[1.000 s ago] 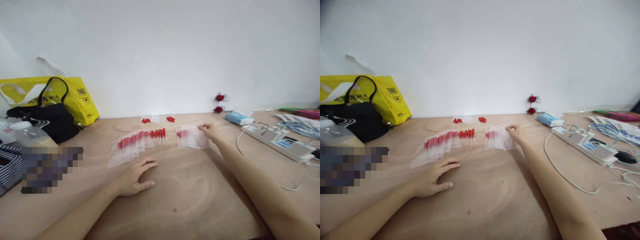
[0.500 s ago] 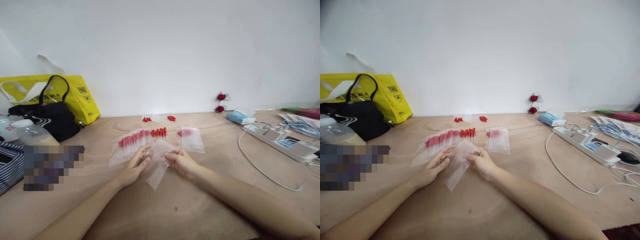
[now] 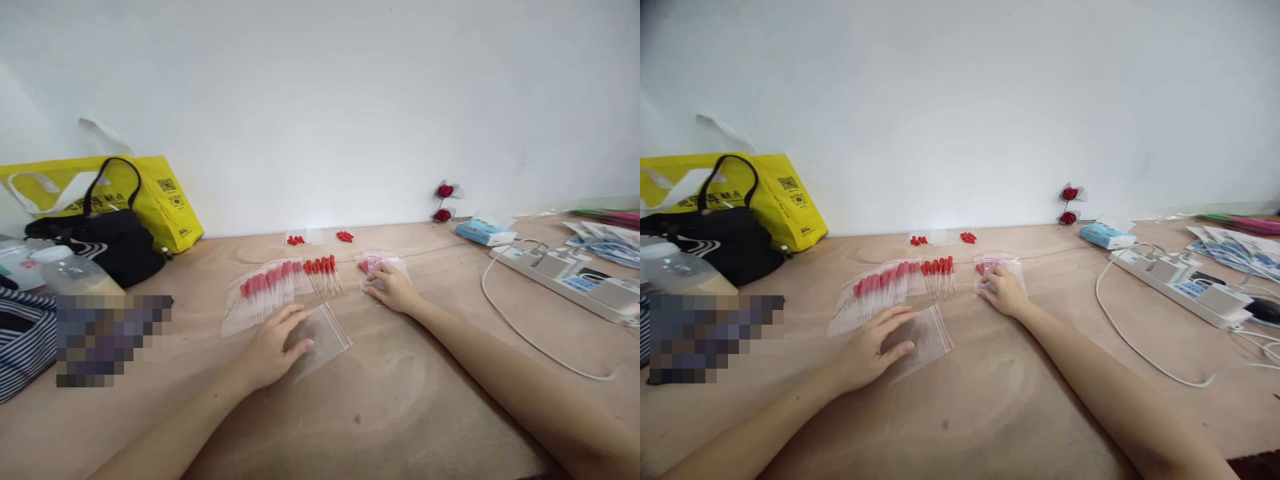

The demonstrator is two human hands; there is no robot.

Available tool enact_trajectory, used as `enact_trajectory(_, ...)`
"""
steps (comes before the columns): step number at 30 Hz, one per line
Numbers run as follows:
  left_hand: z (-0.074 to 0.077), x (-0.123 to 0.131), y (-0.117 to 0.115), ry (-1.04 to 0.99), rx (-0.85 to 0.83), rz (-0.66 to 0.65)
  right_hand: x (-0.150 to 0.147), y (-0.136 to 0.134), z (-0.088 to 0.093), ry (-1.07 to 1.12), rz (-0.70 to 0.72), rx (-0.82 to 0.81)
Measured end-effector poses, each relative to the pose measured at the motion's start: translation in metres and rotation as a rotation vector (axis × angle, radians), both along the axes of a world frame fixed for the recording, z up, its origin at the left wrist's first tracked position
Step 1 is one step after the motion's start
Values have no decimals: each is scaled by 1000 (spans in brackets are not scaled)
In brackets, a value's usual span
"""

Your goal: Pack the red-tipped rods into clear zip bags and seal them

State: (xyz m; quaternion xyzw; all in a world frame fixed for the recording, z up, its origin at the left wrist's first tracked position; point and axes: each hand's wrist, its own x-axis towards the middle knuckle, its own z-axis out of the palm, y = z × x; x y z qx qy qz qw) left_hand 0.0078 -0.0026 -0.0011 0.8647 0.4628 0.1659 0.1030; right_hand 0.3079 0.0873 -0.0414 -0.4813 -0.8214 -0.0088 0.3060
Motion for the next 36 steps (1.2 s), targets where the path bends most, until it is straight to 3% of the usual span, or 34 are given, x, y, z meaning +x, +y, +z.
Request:
enact_trajectory(3, -5, 8, -8, 88, -145, -20, 16, 2, 0, -86, 22, 93)
enact_trajectory(6, -6, 11, -8, 133, -177, -30, 14, 6, 9, -57, -6, 67)
enact_trajectory(10, -7, 9, -4, 133, -164, -92, -26, 16, 26, 91, -70, -156)
enact_trajectory(13, -8, 9, -1, 91, -128, -150, -66, 29, 34, 215, -230, -388)
enact_trajectory(19, 0, 7, -6, 4, 0, -198, -105, 53, 30, 256, -333, -463)
enact_trajectory(23, 2, -1, -7, 49, -91, -220, -104, 57, 28, 309, -340, -463)
enact_trajectory(30, -6, -6, -3, 102, -186, -223, -76, 25, 35, 539, -201, -376)
enact_trajectory(34, -5, -4, -2, 96, -183, -239, -54, -18, 23, 894, 16, -425)
enact_trajectory(36, -4, -3, -2, 93, -182, -242, -49, -37, 16, 978, 47, -444)
